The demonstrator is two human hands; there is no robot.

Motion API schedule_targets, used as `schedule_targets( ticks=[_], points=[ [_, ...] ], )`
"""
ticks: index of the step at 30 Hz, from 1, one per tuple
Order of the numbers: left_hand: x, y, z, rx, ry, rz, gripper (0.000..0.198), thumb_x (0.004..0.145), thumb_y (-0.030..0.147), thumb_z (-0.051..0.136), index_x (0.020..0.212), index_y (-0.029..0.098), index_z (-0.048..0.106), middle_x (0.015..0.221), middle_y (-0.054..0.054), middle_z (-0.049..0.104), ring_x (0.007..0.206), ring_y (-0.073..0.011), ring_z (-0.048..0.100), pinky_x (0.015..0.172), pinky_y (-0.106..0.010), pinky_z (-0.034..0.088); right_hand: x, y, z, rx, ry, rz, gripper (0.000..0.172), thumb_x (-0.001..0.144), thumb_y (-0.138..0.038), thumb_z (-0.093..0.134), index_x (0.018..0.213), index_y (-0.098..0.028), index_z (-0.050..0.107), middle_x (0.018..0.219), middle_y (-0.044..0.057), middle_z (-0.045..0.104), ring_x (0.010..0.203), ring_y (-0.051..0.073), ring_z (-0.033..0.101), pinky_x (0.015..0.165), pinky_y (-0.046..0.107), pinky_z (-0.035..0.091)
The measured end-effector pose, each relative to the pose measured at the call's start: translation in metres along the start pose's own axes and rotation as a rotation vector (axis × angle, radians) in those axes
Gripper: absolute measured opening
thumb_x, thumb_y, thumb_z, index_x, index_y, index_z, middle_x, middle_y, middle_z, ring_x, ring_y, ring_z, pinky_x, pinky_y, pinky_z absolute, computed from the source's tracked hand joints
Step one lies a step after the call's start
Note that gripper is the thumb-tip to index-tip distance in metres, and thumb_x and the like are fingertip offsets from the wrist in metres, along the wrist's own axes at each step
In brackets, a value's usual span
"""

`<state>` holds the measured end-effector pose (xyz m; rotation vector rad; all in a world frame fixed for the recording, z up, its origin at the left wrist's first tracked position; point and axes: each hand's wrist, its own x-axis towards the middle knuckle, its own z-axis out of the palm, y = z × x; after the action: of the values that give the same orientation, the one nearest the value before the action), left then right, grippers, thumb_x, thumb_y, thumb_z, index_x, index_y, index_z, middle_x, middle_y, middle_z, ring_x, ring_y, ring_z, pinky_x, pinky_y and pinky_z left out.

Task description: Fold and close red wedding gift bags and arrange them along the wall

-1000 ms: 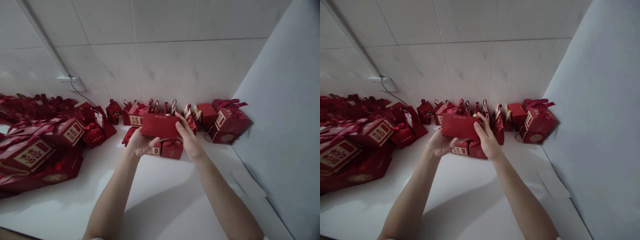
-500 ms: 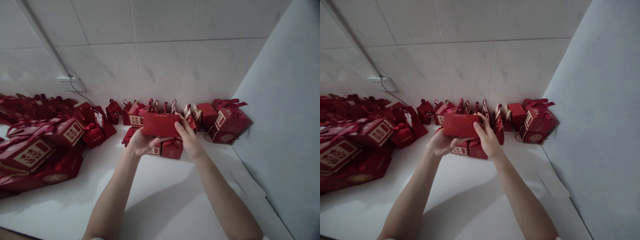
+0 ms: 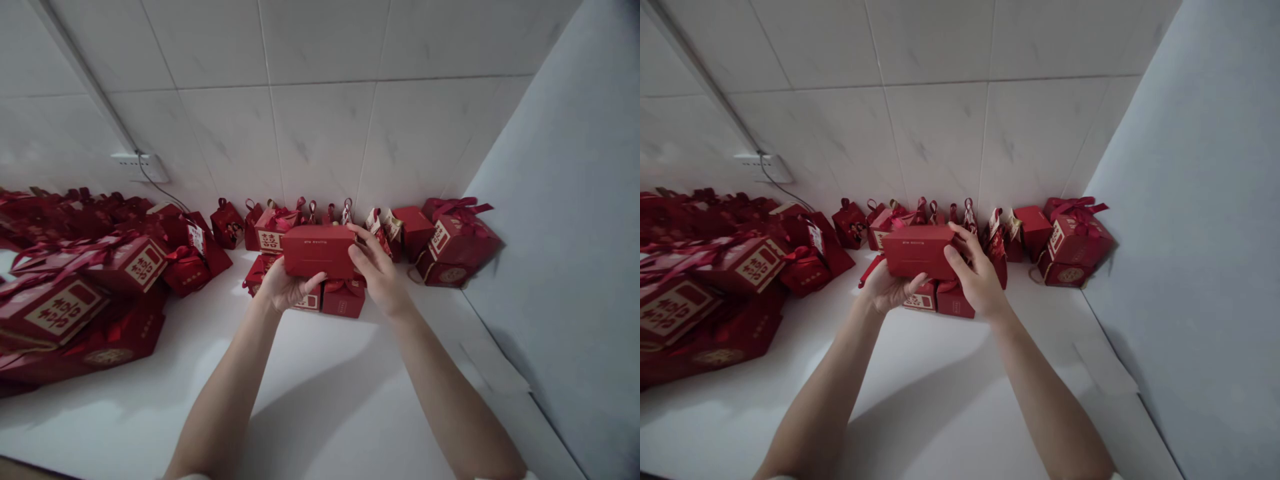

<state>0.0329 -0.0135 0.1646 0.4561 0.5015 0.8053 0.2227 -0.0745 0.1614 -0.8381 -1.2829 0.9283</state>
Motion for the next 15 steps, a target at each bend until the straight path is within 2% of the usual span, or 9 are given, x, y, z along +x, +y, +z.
schedule_targets(
  ticks=[2, 4, 8, 10, 12, 15],
  points=[
    [0.003, -0.001, -0.004, 0.045, 0.022, 0.055, 0.045, 0.099, 0.026, 0.039, 0.144, 0.020, 0.046, 0.112, -0.011, 0.073, 0.096, -0.0264, 0.072, 0.074, -0.039, 0.064, 0.000, -0.003, 0.001, -0.004, 0.015, -0.030, 0.035, 0.093, -0.049, 0.058, 0.123, -0.031, 0.060, 0.124, 0.002, 0.067, 0.120, 0.021, 0.060, 0.109, 0.041, 0.045],
    [0.006, -0.002, -0.007, 0.098, 0.032, 0.119, 0.041, 0.098, 0.031, 0.043, 0.134, 0.018, 0.054, 0.108, -0.011, 0.074, 0.092, -0.0273, 0.072, 0.076, -0.043, 0.064, 0.000, -0.006, 0.002, 0.027, 0.023, -0.045, 0.030, 0.092, -0.045, 0.062, 0.117, -0.029, 0.061, 0.120, 0.002, 0.069, 0.120, 0.021, 0.061, 0.109, 0.040, 0.046],
    [0.012, -0.003, -0.013, 0.292, 0.064, 0.255, 0.034, 0.093, 0.043, 0.053, 0.110, 0.017, 0.066, 0.098, -0.009, 0.075, 0.091, -0.0241, 0.072, 0.080, -0.036, 0.062, 0.002, -0.006, 0.003, 0.158, 0.034, -0.006, 0.052, 0.084, -0.034, 0.073, 0.129, -0.030, 0.047, 0.127, 0.004, 0.068, 0.119, 0.020, 0.063, 0.105, 0.041, 0.051],
    [0.012, -0.002, -0.014, 0.373, 0.082, 0.289, 0.033, 0.089, 0.046, 0.059, 0.102, 0.017, 0.068, 0.092, -0.008, 0.076, 0.090, -0.0228, 0.072, 0.079, -0.031, 0.061, 0.002, -0.006, 0.000, 0.091, 0.061, 0.013, 0.048, 0.080, -0.035, 0.076, 0.122, -0.027, 0.053, 0.118, 0.005, 0.071, 0.110, 0.021, 0.067, 0.100, 0.041, 0.054],
    [0.010, -0.001, -0.014, 0.418, 0.093, 0.298, 0.034, 0.085, 0.047, 0.064, 0.099, 0.016, 0.069, 0.087, -0.007, 0.076, 0.088, -0.0224, 0.072, 0.076, -0.029, 0.060, 0.003, -0.007, -0.005, -0.025, 0.096, 0.037, 0.036, 0.076, -0.040, 0.079, 0.102, -0.022, 0.061, 0.100, 0.005, 0.073, 0.094, 0.020, 0.070, 0.089, 0.039, 0.058],
    [0.004, 0.001, -0.012, 0.513, 0.105, 0.310, 0.036, 0.077, 0.045, 0.073, 0.097, 0.016, 0.070, 0.085, -0.006, 0.076, 0.086, -0.0215, 0.072, 0.073, -0.026, 0.058, 0.002, -0.010, -0.011, -0.090, 0.045, 0.145, 0.034, 0.079, -0.051, 0.074, 0.082, -0.022, 0.057, 0.075, 0.000, 0.065, 0.064, 0.015, 0.063, 0.057, 0.030, 0.057]
  ],
)
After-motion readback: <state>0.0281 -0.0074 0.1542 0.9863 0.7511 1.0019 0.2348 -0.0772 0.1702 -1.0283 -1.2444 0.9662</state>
